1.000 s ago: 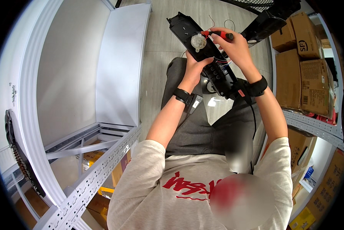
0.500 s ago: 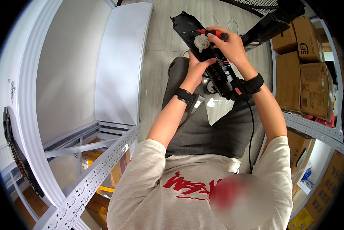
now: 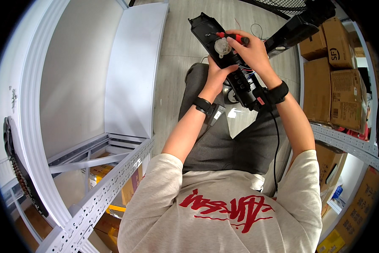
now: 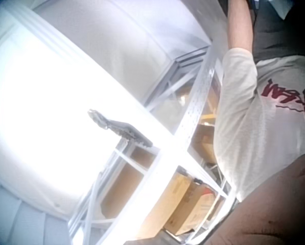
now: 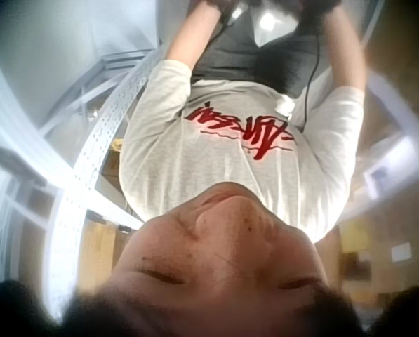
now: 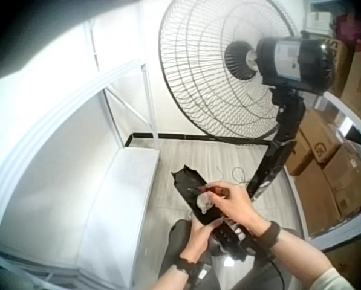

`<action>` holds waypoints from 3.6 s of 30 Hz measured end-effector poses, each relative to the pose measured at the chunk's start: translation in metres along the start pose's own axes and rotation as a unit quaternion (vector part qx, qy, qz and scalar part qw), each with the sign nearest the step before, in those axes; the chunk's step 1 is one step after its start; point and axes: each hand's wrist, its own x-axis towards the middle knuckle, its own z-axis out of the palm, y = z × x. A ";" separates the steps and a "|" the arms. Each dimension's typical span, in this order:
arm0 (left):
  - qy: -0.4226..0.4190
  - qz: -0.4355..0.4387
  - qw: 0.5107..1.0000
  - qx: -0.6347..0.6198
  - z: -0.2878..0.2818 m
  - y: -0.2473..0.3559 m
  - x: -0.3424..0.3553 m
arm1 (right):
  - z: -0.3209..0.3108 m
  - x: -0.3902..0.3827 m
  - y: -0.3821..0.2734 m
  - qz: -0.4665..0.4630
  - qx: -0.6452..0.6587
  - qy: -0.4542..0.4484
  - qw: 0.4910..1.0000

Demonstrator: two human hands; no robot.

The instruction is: The person sits on the floor and uses a screwdriver to attach a small white circular component to a black plastic housing. They manipulate wires and tighten screws to secure the part.

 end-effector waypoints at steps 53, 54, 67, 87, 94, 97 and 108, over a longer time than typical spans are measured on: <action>-0.029 0.031 0.999 -0.033 0.002 0.011 -0.003 | -0.075 -0.080 -0.014 0.091 0.207 0.040 0.973; -0.029 0.039 0.998 -0.032 0.001 0.009 -0.003 | -0.076 -0.083 -0.014 0.086 0.206 0.040 0.974; -0.046 0.052 0.997 -0.015 0.004 0.015 -0.007 | -0.073 -0.100 0.012 0.149 0.265 0.031 0.952; 0.001 0.080 0.995 -0.052 -0.012 -0.001 0.008 | -0.067 -0.095 0.010 0.156 0.296 0.020 0.942; -0.002 0.077 0.994 -0.074 -0.013 0.001 0.008 | -0.065 -0.089 0.004 0.153 0.288 0.026 0.945; -0.014 0.102 0.991 -0.082 -0.013 -0.001 0.008 | -0.064 -0.089 0.005 0.152 0.289 0.022 0.945; 0.013 0.146 0.989 -0.023 -0.007 0.009 0.005 | -0.062 -0.088 0.006 0.154 0.292 0.022 0.944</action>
